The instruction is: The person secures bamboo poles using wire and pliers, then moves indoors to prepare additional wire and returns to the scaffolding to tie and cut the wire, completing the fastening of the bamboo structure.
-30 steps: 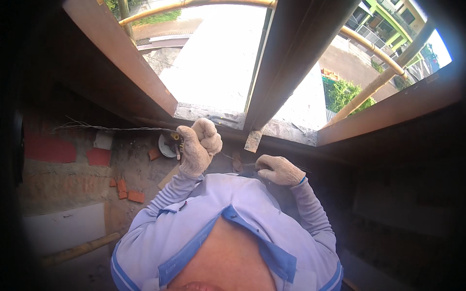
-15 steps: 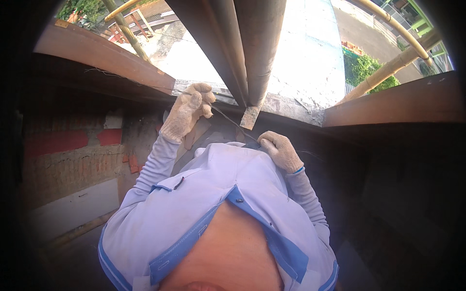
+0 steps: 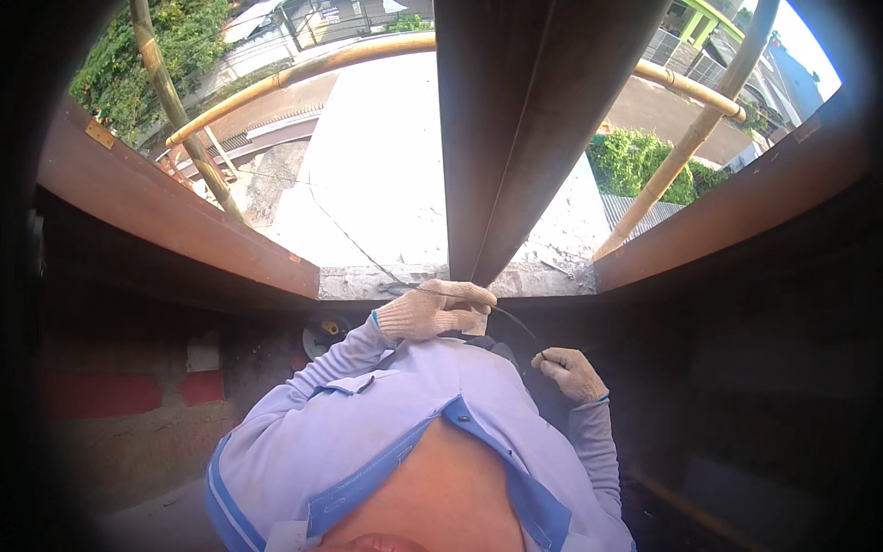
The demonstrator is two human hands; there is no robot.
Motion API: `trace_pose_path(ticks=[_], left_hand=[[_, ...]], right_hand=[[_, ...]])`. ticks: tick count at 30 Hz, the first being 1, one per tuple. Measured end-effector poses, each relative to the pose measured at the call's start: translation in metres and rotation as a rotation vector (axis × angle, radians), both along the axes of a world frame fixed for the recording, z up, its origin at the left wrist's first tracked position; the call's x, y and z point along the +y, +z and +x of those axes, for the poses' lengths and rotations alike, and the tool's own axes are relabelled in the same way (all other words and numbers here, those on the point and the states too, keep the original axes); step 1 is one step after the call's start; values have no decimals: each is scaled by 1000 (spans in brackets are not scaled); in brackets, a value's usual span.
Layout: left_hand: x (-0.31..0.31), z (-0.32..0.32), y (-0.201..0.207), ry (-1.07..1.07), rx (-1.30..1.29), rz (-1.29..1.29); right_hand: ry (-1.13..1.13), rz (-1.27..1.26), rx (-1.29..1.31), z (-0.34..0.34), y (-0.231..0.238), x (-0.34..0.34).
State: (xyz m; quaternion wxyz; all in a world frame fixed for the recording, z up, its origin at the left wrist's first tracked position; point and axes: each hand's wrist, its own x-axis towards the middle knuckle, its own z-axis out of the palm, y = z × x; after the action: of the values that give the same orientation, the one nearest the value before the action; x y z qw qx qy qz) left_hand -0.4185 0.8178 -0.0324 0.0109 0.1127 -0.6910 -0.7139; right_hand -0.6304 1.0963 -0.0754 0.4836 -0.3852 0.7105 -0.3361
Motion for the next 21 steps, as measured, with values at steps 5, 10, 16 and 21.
trace_pose_path(ticks=[5,10,16,21], left_hand=[[-85,44,4,-280,-222,-581],[-149,74,-1,18,-344,-625],[-161,55,-2,812,-23,18],[-187,42,13,1164,376,288]], right_hand=[[-235,188,-129,55,6,18],[-185,-119,-15,95,-1,-55],[-92,-131,98,94,7,-100],[-21,-423,457,93,-2,-87]])
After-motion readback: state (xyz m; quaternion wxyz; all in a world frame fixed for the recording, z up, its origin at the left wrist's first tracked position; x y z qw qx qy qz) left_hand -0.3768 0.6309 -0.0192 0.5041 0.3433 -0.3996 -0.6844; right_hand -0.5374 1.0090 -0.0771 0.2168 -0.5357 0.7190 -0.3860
